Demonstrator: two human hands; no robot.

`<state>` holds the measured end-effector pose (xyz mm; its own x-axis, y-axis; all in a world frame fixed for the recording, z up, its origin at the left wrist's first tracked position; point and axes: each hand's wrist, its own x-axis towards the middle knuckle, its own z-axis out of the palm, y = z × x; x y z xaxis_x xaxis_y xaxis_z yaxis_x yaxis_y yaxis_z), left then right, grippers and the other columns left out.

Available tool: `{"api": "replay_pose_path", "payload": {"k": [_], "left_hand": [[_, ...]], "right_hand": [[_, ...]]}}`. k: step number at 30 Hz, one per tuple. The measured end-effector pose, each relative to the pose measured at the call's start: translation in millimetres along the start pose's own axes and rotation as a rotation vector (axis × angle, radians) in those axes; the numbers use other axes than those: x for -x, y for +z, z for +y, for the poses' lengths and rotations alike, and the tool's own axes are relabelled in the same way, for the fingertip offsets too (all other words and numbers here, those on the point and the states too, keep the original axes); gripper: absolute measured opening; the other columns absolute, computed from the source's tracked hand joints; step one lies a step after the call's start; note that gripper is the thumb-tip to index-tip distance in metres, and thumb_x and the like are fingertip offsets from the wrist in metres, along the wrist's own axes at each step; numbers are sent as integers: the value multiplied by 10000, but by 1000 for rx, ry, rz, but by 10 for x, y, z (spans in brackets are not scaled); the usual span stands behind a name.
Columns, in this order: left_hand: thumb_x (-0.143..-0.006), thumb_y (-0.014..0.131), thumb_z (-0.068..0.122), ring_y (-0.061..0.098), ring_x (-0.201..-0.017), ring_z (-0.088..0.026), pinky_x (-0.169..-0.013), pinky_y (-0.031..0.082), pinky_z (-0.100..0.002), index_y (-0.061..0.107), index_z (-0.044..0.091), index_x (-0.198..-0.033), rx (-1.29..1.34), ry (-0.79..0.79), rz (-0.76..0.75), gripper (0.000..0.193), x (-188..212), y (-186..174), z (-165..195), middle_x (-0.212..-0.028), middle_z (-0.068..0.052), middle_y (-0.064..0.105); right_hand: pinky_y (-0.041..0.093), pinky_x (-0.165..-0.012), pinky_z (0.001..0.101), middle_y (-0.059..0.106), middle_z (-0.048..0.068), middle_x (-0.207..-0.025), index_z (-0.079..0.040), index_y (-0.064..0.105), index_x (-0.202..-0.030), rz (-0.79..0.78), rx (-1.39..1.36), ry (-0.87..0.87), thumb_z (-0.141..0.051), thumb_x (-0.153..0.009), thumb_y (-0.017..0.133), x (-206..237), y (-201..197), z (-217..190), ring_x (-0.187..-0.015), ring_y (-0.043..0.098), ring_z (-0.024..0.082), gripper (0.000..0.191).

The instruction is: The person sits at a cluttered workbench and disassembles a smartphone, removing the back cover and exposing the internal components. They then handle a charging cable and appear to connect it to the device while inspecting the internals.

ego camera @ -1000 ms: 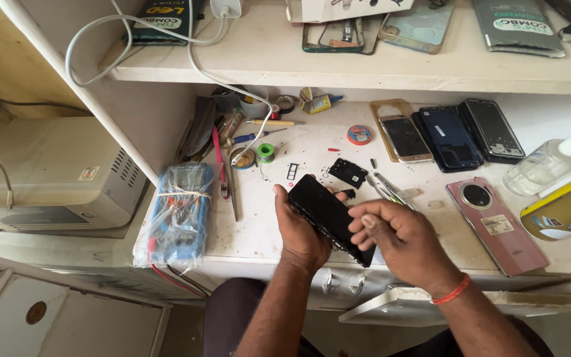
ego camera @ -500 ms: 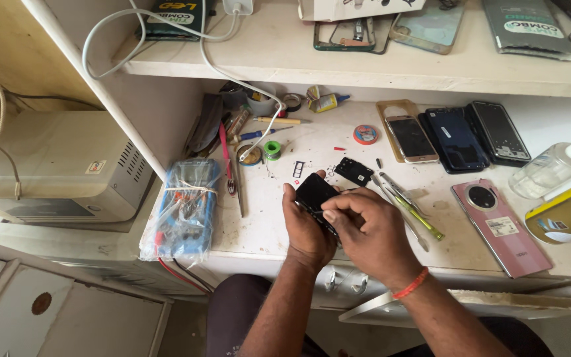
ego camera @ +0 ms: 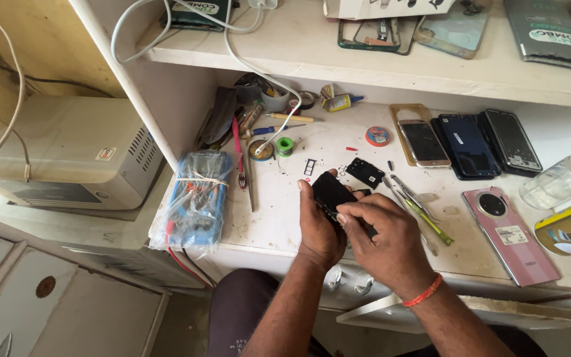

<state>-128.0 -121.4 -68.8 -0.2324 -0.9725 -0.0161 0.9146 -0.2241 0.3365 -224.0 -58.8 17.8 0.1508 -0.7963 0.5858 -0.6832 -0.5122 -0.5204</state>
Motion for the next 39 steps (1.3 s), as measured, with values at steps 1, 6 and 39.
{"api": "replay_pose_path", "payload": {"k": [1,6,39], "left_hand": [[-979,344,739,669,-943,-266,-877,567,-449,472,89,-1422,-5,-4,5,797,2,7,1,-968,-110,654],[-972,356,741,670,-949,-261,-886,569,-442,462,82,-1441,-22,6,13,816,7,17,-1,-968,-114,650],[-861,459,799,636,-986,-248,-905,565,-523,430,75,-1433,-209,55,60,923,9,33,-27,-1018,-88,576]], "right_hand": [[584,-753,336,737,95,-911,-56,765,-972,-3,-6,2,-96,-860,772,6,-6,-3,-910,752,234,119],[579,-723,336,729,86,-911,-54,764,-974,-20,28,-6,-96,-861,766,22,-59,-32,-862,735,233,121],[587,-678,338,714,62,-888,-49,729,-957,-123,142,36,-41,-796,744,463,-570,48,-769,729,233,163]]}}
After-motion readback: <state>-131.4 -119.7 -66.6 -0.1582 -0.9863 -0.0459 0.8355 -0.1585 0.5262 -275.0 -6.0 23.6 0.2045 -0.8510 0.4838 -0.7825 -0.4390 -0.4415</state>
